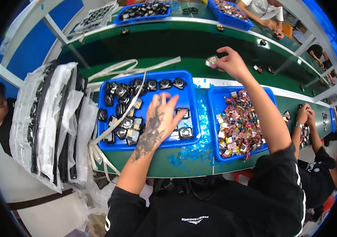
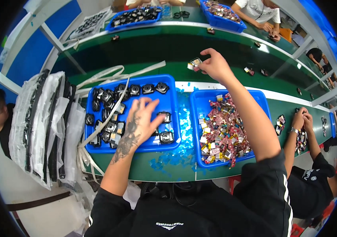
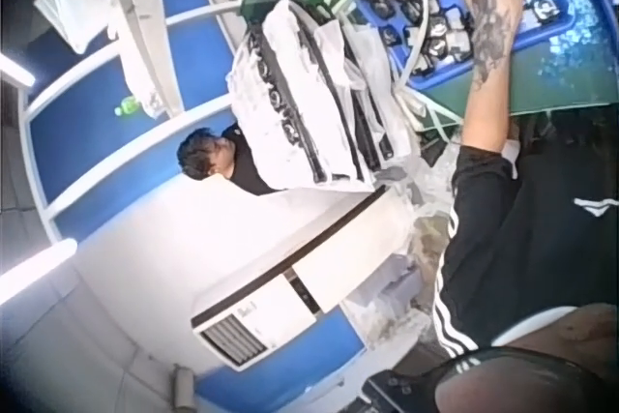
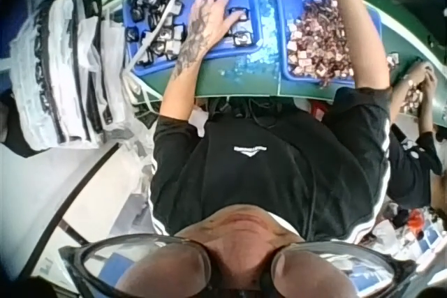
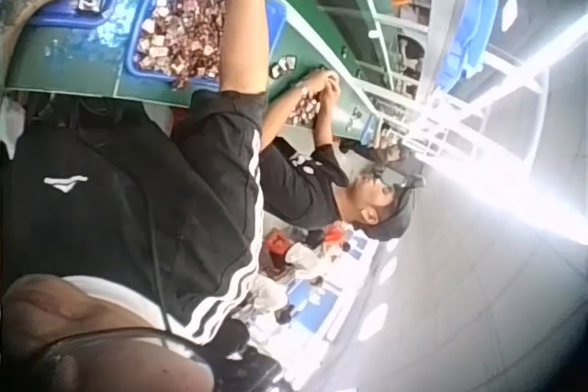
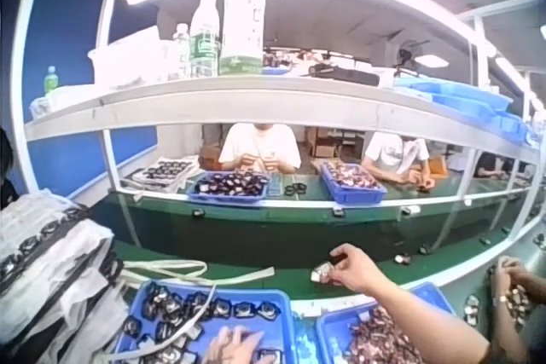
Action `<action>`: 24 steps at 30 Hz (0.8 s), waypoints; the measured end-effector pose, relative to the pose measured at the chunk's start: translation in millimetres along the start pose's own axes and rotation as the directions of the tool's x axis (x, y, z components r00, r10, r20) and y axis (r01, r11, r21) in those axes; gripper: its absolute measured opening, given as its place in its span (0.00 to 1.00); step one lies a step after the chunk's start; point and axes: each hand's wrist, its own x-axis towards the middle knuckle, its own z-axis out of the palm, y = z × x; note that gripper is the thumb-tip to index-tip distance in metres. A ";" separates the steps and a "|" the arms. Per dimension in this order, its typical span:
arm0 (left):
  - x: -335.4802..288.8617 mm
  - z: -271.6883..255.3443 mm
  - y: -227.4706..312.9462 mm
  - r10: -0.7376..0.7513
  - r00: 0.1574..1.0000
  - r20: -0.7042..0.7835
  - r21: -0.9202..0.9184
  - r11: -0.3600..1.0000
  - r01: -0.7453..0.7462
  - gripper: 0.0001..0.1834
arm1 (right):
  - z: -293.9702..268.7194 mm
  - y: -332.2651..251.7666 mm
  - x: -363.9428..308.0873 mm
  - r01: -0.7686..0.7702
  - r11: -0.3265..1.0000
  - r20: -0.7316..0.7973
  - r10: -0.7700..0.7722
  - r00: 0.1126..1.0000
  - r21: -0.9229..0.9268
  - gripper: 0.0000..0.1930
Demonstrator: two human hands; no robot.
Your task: Manually assemble components of small electronic devices, likely cameras or sensors.
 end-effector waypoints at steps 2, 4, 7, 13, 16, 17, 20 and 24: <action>-5.4 3.5 3.7 0.075 0.987 0.141 -0.008 0.997 -0.075 0.25 | 8.2 37.5 39.2 -0.215 0.947 -0.043 0.232 0.972 0.239 0.29; -10.0 7.3 3.5 0.132 0.979 0.157 0.011 0.991 -0.136 0.24 | 10.6 75.6 60.1 -0.186 0.970 -0.158 0.162 0.974 -0.155 0.37; -16.9 11.4 -4.7 0.051 0.978 0.200 -0.024 0.999 -0.047 0.22 | 27.1 77.2 53.0 -0.161 0.898 -0.184 0.092 0.979 -0.409 0.37; -1.9 0.6 6.8 -0.201 0.963 0.180 -0.650 0.710 0.270 0.20 | -37.9 66.3 25.8 -0.075 0.957 -0.185 0.022 0.982 -0.281 0.16; -2.1 -7.9 4.4 -0.207 0.887 0.414 -0.910 -0.055 0.412 0.19 | -51.5 29.0 -23.4 0.112 0.897 0.054 -0.098 0.994 -0.428 0.06; 0.2 -8.9 5.8 -0.169 0.880 0.444 -0.891 -0.190 0.413 0.19 | -56.1 23.3 -40.1 0.123 0.874 0.173 -0.046 0.984 -0.470 0.06; 1.7 -4.0 9.7 -0.123 0.854 0.506 -0.830 -0.341 0.442 0.21 | -51.4 22.2 -81.1 0.235 0.836 0.329 -0.070 0.942 -0.496 0.06; -3.2 0.4 11.4 -0.122 0.851 0.510 -0.815 -0.384 0.433 0.18 | -50.5 13.2 -97.2 0.439 0.792 0.532 -0.175 0.828 -0.424 0.08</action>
